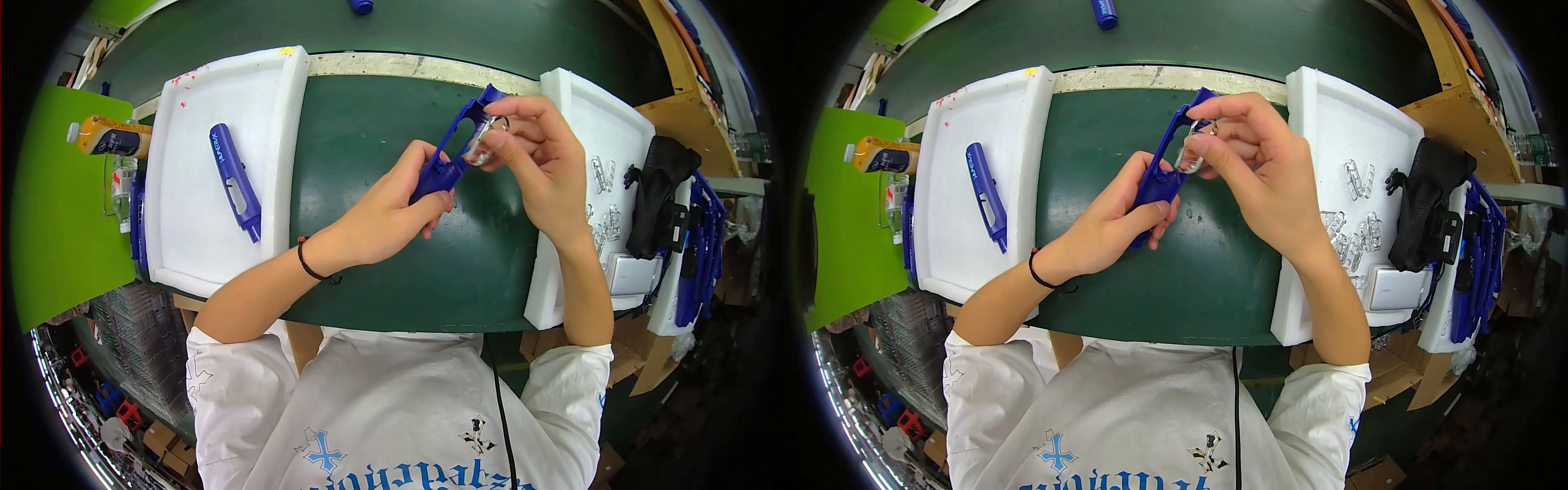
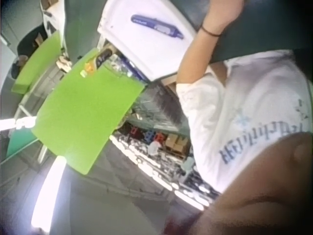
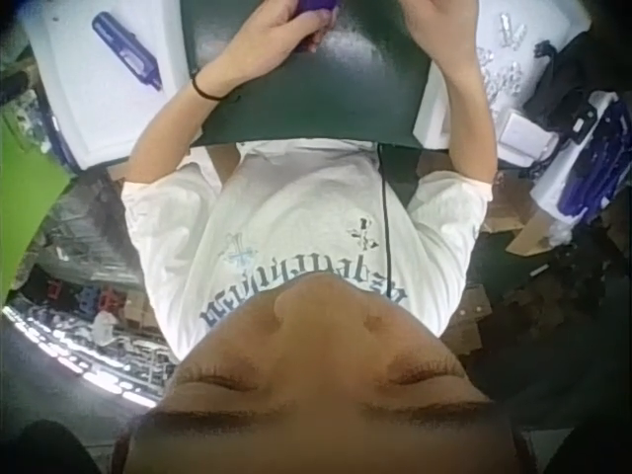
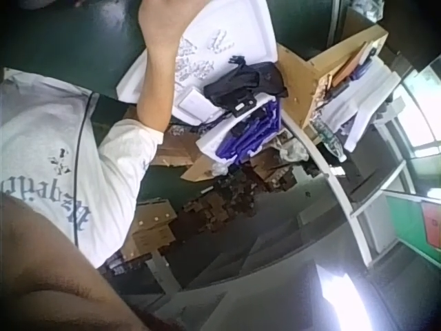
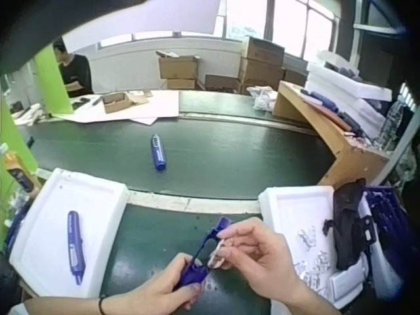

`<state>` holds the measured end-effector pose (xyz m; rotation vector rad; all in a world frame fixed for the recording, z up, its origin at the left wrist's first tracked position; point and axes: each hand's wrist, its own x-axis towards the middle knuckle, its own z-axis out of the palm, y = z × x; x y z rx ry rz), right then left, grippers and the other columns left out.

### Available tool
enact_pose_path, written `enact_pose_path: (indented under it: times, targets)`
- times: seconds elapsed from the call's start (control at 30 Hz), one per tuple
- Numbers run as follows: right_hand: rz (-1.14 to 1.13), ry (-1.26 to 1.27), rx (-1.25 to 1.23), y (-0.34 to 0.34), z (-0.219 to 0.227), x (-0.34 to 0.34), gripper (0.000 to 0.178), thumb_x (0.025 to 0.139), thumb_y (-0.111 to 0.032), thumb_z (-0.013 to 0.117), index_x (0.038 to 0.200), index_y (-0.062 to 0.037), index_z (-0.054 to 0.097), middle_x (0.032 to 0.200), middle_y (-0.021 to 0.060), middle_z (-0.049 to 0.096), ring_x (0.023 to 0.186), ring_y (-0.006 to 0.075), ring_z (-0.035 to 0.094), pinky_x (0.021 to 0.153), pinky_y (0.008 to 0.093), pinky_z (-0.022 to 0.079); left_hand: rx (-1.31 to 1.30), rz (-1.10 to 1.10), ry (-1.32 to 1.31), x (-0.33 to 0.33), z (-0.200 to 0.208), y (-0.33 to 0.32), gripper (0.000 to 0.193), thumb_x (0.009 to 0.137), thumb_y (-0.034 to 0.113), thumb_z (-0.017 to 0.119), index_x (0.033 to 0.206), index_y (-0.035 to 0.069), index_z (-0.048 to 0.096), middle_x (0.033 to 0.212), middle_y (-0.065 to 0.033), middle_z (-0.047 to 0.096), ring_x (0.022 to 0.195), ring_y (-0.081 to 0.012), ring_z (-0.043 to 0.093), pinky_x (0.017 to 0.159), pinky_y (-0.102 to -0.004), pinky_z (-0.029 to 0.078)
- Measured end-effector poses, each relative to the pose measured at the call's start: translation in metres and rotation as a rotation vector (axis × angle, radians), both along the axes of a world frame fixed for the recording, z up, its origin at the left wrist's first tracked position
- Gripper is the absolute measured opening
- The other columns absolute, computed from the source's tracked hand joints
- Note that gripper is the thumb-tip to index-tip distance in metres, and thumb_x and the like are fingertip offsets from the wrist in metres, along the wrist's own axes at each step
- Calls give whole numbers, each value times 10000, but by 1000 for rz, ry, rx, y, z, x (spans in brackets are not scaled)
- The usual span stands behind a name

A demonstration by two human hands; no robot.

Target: The person assembles small internal components and metal contacts into blue plastic casings by hand.

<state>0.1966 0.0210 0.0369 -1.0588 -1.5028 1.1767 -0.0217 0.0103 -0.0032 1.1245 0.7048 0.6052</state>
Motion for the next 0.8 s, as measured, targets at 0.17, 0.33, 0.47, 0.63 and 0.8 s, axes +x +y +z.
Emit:
enact_pose_path:
  times: [0.17,0.33,0.47,0.63,0.8]
  targets:
    - [-110,-180,54,-2,7,2,122,936,-33,735,1053,0,738,893,43,765,747,79,694,643,212,544,-57,-9,55,0,8,1,238,1082,165,503,1287,72,428,928,-34,562,744,-85,534,636,-253,472]
    - [-155,-424,358,-2,5,-2,80,846,-31,801,924,-40,789,841,39,764,660,95,672,585,233,522,24,23,114,2,4,1,222,1064,255,546,1148,54,507,814,-6,597,620,-69,536,549,-249,456]
    - [-129,-465,359,-5,7,0,91,835,-47,812,924,-55,793,837,56,758,639,134,675,573,252,527,63,13,170,3,5,-2,228,1072,274,546,1135,57,518,787,0,602,587,-69,532,519,-249,441]
    - [-169,-670,615,-3,-1,1,147,799,-25,805,940,-64,786,825,48,726,721,195,675,634,291,546,151,39,221,7,5,-2,202,1090,233,509,1161,44,527,769,-26,638,564,-83,562,498,-258,450]
    - [-157,-589,724,-8,-6,-9,162,785,3,794,932,-60,768,881,42,691,786,206,672,665,312,553,192,109,241,10,7,-3,235,1121,236,461,1176,33,566,711,-67,678,483,-78,568,459,-233,427]
